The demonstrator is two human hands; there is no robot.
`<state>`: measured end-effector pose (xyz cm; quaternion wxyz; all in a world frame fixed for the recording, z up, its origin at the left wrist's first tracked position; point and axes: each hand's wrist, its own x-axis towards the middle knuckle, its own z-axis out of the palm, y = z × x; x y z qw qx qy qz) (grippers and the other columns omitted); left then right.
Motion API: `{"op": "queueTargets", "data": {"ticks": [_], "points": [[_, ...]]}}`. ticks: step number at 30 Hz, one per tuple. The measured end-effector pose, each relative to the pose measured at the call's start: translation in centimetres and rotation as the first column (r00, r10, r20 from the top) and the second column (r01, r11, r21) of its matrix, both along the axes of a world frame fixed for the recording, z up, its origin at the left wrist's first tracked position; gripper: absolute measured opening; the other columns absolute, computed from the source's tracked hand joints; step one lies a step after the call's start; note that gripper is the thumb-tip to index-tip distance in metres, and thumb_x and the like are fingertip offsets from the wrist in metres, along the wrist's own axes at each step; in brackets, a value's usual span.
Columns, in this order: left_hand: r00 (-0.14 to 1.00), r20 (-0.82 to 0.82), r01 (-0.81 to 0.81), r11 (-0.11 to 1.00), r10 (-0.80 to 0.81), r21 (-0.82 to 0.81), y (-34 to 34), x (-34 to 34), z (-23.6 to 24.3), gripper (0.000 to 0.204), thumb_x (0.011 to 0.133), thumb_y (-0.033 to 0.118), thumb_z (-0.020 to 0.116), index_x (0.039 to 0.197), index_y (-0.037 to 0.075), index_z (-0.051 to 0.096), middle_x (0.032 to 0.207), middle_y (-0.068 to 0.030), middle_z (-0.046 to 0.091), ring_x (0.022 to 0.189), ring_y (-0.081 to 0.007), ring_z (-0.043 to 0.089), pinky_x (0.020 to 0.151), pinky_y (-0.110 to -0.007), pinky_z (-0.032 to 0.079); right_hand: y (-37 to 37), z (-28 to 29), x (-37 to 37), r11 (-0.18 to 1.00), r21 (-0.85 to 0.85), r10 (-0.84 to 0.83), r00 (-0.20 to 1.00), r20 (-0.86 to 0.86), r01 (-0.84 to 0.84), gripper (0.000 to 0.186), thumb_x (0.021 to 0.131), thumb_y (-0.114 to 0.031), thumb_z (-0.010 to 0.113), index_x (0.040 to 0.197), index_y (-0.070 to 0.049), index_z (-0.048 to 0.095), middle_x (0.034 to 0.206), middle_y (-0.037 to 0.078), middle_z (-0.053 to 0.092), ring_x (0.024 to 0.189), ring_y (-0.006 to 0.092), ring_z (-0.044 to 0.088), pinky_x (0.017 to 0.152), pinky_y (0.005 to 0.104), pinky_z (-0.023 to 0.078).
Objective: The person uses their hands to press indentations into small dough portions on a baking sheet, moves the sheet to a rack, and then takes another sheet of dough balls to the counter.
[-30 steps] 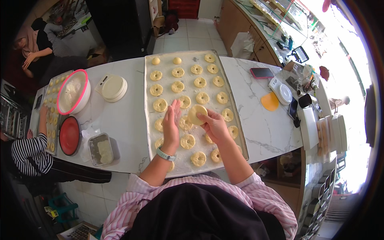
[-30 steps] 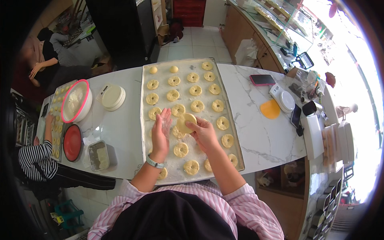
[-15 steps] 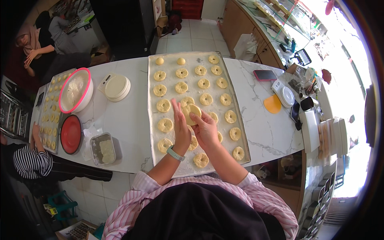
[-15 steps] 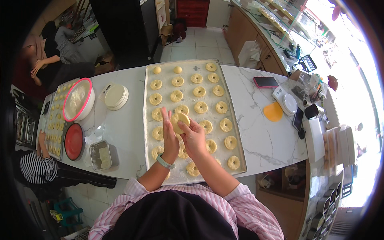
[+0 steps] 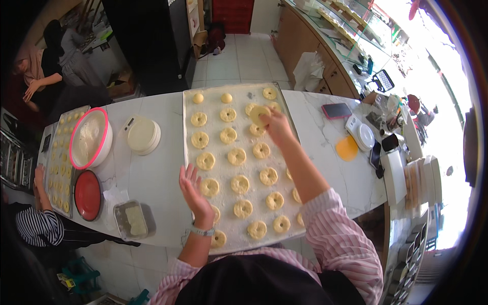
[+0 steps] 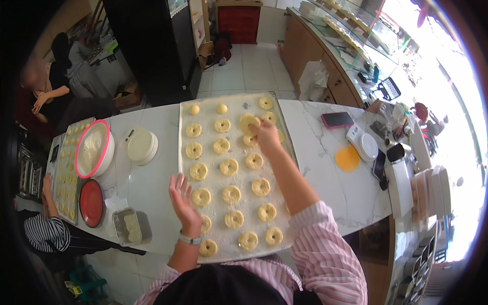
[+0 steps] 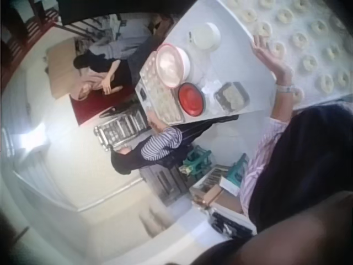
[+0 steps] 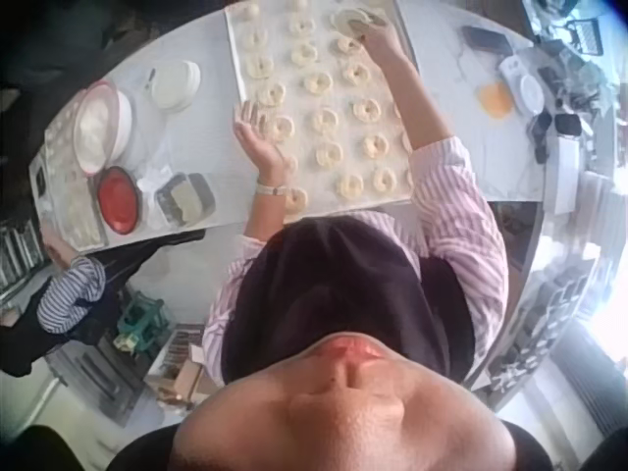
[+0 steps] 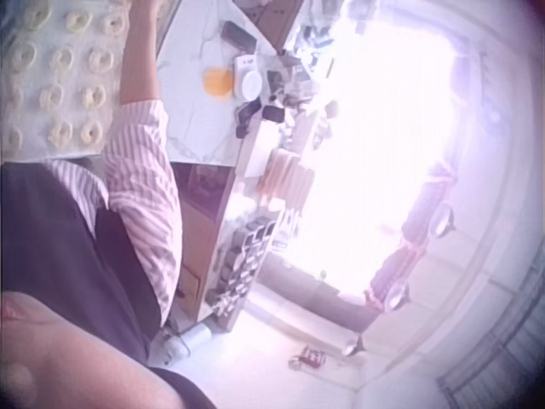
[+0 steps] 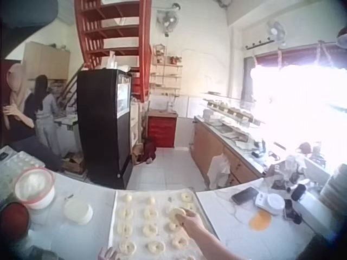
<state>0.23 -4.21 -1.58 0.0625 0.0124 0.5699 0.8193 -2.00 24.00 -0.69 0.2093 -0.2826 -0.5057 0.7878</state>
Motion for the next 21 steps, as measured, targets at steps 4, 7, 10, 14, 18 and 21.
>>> {"op": "queueTargets", "data": {"ticks": [4,7,10,14,18,21], "points": [[0.997,0.066,-0.043,0.997,0.047,-0.061,-2.0,0.5,-0.9,0.052,0.097,0.039,0.034,0.132,0.001,0.034,0.128,-0.0150,0.045,0.118,-0.0252,0.045,0.100,-0.040,0.032,8.3,-3.1,-7.2,0.948,0.313,-0.035,0.954,0.298,-0.063,0.037,0.077,-0.002,0.062,0.113,0.005,0.058,0.098,0.012,0.063,0.086,0.0198,0.061,0.074,0.0304,0.049],[0.993,0.094,-0.060,0.992,0.070,-0.108,-4.0,0.6,-1.4,0.049,0.096,0.035,0.039,0.129,0.000,0.036,0.124,-0.0146,0.046,0.115,-0.0261,0.047,0.098,-0.039,0.034,11.4,-6.8,-11.6,0.919,0.382,-0.030,0.945,0.325,-0.102,0.033,0.074,-0.003,0.066,0.106,0.006,0.062,0.094,0.013,0.065,0.085,0.0209,0.061,0.074,0.0328,0.048],[0.975,0.125,-0.166,0.975,0.184,-0.145,-5.6,0.4,-1.4,0.044,0.096,0.032,0.039,0.125,-0.001,0.040,0.119,-0.0149,0.051,0.109,-0.0250,0.050,0.095,-0.038,0.035,9.8,-5.7,-14.2,0.737,0.607,-0.084,0.850,0.519,-0.298,0.036,0.069,-0.003,0.068,0.105,0.000,0.065,0.094,0.014,0.067,0.084,0.0223,0.064,0.074,0.0329,0.050],[0.980,0.152,-0.120,0.991,0.127,-0.051,-6.0,-0.3,-1.2,0.039,0.096,0.030,0.041,0.120,-0.001,0.044,0.113,-0.0137,0.054,0.103,-0.0243,0.053,0.091,-0.037,0.038,11.8,-3.2,-13.7,0.161,0.884,-0.393,0.794,0.465,-0.438,0.036,0.069,-0.006,0.066,0.105,-0.006,0.066,0.094,0.016,0.067,0.084,0.0247,0.065,0.075,0.0347,0.051],[0.975,0.219,-0.055,0.993,0.031,0.103,-6.8,-0.7,-2.3,0.036,0.095,0.028,0.043,0.117,0.001,0.046,0.107,-0.0117,0.055,0.099,-0.0236,0.054,0.089,-0.037,0.040,1.8,3.6,-14.7,0.246,0.931,0.027,0.962,0.271,-0.269,0.026,0.076,-0.007,0.059,0.101,-0.006,0.066,0.093,0.013,0.067,0.082,0.0241,0.065,0.074,0.0355,0.051],[0.885,0.458,-0.080,0.944,-0.080,0.319,-7.4,-1.4,-2.7,0.032,0.096,0.027,0.043,0.117,0.003,0.048,0.102,-0.0089,0.057,0.096,-0.0228,0.054,0.088,-0.037,0.041,-15.9,9.3,-12.2,0.227,0.824,0.641,0.717,0.275,-0.519,0.024,0.085,-0.014,0.051,0.103,-0.009,0.065,0.085,0.013,0.066,0.080,0.0254,0.063,0.071,0.0354,0.050]]}}
